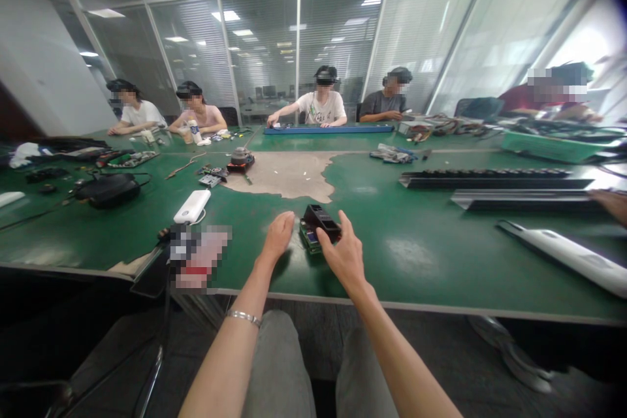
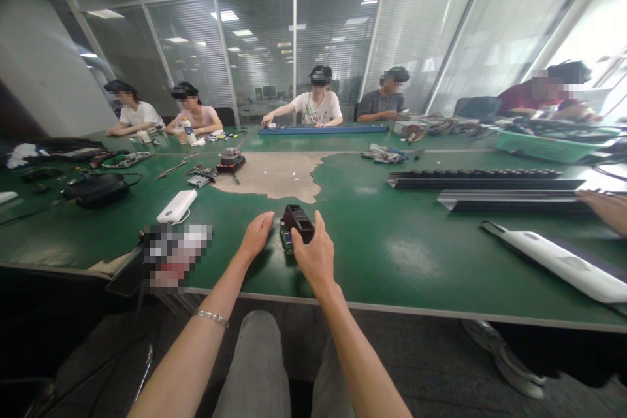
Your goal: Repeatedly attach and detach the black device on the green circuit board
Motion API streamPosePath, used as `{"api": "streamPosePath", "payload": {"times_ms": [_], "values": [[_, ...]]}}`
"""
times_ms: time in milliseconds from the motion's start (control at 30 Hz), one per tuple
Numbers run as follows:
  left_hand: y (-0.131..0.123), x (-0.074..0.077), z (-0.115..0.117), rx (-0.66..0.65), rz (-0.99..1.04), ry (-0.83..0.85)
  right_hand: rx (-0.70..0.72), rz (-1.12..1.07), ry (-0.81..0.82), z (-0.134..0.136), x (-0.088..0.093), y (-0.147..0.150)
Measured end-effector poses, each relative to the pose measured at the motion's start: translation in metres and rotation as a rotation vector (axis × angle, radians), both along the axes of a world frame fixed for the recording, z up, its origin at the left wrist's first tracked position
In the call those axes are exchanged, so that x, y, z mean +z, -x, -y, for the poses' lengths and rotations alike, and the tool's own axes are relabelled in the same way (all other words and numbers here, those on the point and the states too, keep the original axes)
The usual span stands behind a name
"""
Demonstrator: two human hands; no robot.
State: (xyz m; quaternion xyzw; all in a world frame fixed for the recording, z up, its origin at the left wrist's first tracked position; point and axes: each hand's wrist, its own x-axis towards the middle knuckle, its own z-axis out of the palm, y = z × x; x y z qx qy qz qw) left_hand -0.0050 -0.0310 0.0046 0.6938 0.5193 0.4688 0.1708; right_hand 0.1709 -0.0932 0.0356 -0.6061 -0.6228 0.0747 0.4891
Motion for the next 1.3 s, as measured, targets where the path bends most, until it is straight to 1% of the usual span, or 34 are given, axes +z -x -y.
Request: {"api": "streamPosePath", "payload": {"times_ms": [100, 233, 467, 700, 900, 1133, 1300], "values": [[0.000, 0.001, 0.001, 0.001, 0.001, 0.008, 0.001, 0.044, 0.020, 0.001, 0.000, 0.010], [0.000, 0.003, 0.002, -0.003, 0.008, 0.018, 0.004, 0.111, 0.001, 0.001, 0.000, 0.018], [0.000, 0.004, 0.003, -0.012, 0.018, 0.008, 0.029, 0.231, -0.008, 0.007, 0.000, 0.026], [-0.001, 0.002, 0.001, -0.003, 0.002, 0.001, 0.035, 0.225, 0.013, 0.013, -0.015, 0.022], [-0.001, 0.005, 0.002, -0.016, -0.069, 0.018, 0.039, 0.215, 0.037, 0.015, -0.025, 0.021], [-0.001, 0.004, 0.002, -0.035, -0.129, 0.029, 0.172, 0.207, 0.000, 0.013, -0.030, 0.014], [-0.002, 0.006, 0.004, -0.052, -0.139, 0.021, 0.116, 0.209, 0.004, 0.010, -0.034, 0.018]]}}
